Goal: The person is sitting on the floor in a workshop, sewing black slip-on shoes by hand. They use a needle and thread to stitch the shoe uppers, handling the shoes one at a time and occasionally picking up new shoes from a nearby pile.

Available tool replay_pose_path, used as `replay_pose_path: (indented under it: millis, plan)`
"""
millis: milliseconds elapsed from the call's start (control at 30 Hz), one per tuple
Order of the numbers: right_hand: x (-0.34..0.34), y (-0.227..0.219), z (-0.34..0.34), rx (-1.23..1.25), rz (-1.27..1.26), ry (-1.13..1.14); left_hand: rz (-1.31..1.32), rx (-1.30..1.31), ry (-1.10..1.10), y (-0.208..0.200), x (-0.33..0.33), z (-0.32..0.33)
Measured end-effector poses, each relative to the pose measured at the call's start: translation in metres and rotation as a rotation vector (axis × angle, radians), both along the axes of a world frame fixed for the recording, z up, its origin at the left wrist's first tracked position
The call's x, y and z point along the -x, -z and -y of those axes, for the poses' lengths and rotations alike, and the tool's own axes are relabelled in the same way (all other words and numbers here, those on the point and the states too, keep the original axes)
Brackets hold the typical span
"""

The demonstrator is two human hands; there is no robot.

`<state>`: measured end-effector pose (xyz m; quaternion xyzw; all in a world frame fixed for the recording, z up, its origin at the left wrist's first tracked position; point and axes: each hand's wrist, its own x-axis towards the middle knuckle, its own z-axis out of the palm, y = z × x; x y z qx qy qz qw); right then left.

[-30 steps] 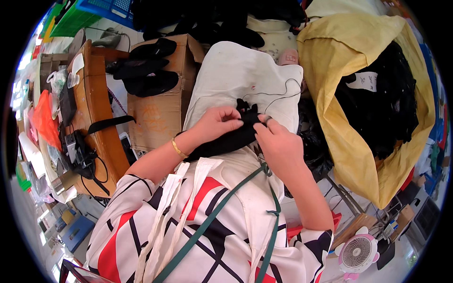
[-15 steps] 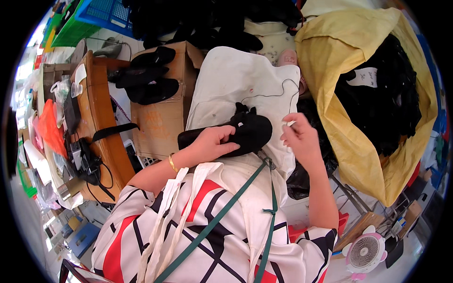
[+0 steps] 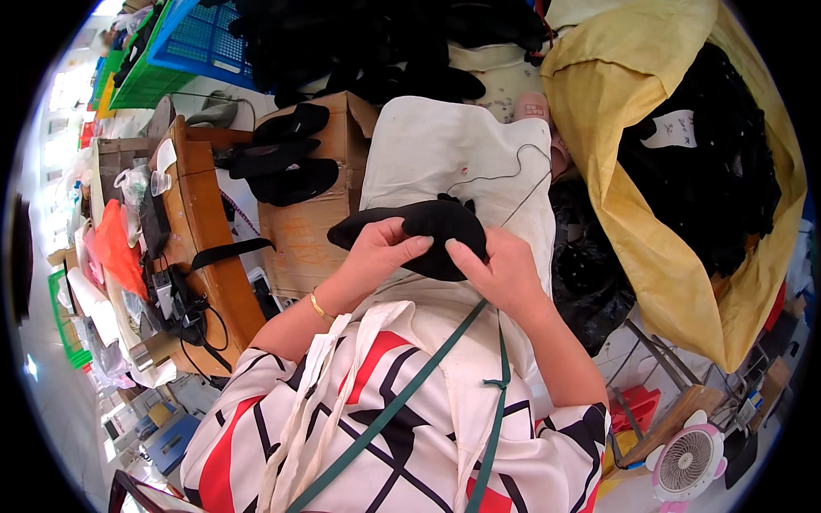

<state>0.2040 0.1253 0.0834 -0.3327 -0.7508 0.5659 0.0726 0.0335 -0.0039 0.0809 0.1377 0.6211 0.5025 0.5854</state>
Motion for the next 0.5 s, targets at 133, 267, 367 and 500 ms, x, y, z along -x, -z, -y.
replay_pose_path:
  millis: [133,267,367,500]
  plan:
    - [-0.006,0.005,-0.008,0.331,0.001,0.087,0.059,-0.1,-0.013,0.001,-0.001,-0.005]
    - [-0.036,0.018,-0.048,0.332,0.173,0.304,-0.483,-0.28,0.198,-0.01,0.007,-0.015]
    - [-0.083,0.006,-0.105,0.29,-0.244,0.946,-0.836,-0.41,0.103,-0.018,0.023,-0.026]
    - [-0.148,-0.008,-0.158,0.272,-0.537,1.049,-0.889,-0.269,0.184,0.012,0.03,-0.034]
